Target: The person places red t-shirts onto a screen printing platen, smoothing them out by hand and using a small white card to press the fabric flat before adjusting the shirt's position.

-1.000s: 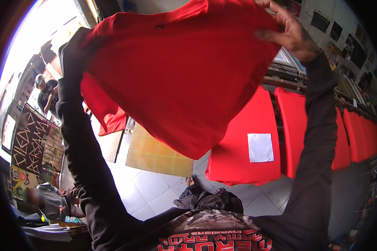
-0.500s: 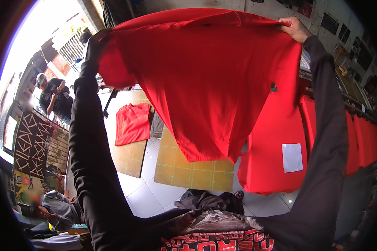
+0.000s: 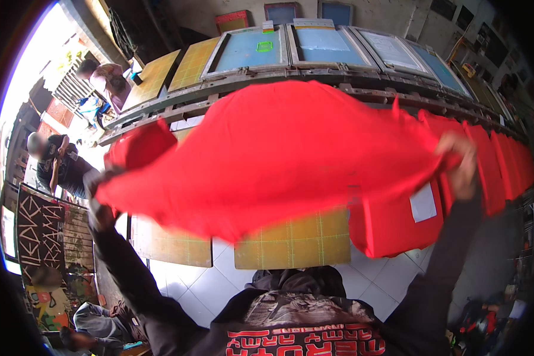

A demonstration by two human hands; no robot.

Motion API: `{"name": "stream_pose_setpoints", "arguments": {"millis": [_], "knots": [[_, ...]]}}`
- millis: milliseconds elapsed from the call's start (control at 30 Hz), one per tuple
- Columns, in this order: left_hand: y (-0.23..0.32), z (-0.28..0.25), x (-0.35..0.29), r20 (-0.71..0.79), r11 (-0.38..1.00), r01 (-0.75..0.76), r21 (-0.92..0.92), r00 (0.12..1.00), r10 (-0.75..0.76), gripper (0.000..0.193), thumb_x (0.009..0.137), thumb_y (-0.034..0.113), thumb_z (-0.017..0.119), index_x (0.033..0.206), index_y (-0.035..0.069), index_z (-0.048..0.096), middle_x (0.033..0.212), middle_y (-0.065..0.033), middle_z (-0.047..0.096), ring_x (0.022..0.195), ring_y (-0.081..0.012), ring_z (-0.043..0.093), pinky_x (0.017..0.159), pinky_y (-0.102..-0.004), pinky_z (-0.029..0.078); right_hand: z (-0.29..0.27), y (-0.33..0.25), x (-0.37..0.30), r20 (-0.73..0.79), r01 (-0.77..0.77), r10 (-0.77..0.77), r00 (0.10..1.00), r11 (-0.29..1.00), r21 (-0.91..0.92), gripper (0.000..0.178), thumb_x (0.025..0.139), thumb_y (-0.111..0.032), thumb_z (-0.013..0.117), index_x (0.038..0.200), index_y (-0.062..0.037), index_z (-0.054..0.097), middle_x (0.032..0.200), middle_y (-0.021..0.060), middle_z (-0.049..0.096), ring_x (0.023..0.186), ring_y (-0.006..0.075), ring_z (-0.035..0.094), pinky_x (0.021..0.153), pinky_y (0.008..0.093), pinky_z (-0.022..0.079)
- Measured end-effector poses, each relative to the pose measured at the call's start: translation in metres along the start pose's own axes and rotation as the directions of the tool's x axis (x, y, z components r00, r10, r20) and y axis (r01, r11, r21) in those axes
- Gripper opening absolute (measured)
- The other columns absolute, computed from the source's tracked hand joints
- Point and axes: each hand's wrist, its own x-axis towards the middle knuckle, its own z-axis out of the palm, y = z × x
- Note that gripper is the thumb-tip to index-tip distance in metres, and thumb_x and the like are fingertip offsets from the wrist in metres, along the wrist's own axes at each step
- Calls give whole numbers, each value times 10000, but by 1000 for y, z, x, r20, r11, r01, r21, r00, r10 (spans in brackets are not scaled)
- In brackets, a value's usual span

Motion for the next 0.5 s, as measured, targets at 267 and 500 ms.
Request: {"name": "stream_pose_setpoints", "arguments": {"millis": [267, 500], "knots": [[-54, 181, -211, -85, 895, 444, -42, 891, -446, 228, 836, 67, 673, 1062, 30, 666, 1098, -168, 677, 1035, -265, 636, 918, -376, 475, 150, 6, -233, 187, -568, 547, 816, 819, 83, 173, 669, -48, 775, 794, 11, 669, 746, 123, 674, 730, 218, 685, 678, 321, 510], [-77, 194, -331, -104, 742, 646, 178, 762, -639, 286, 770, 193, 664, 991, 25, 735, 939, -140, 730, 896, -251, 684, 817, -375, 529, 156, -6, -302, 414, -683, 653, 634, 724, -97, 186, 687, -153, 829, 769, -45, 701, 708, 61, 680, 692, 122, 645, 644, 293, 492]]}}
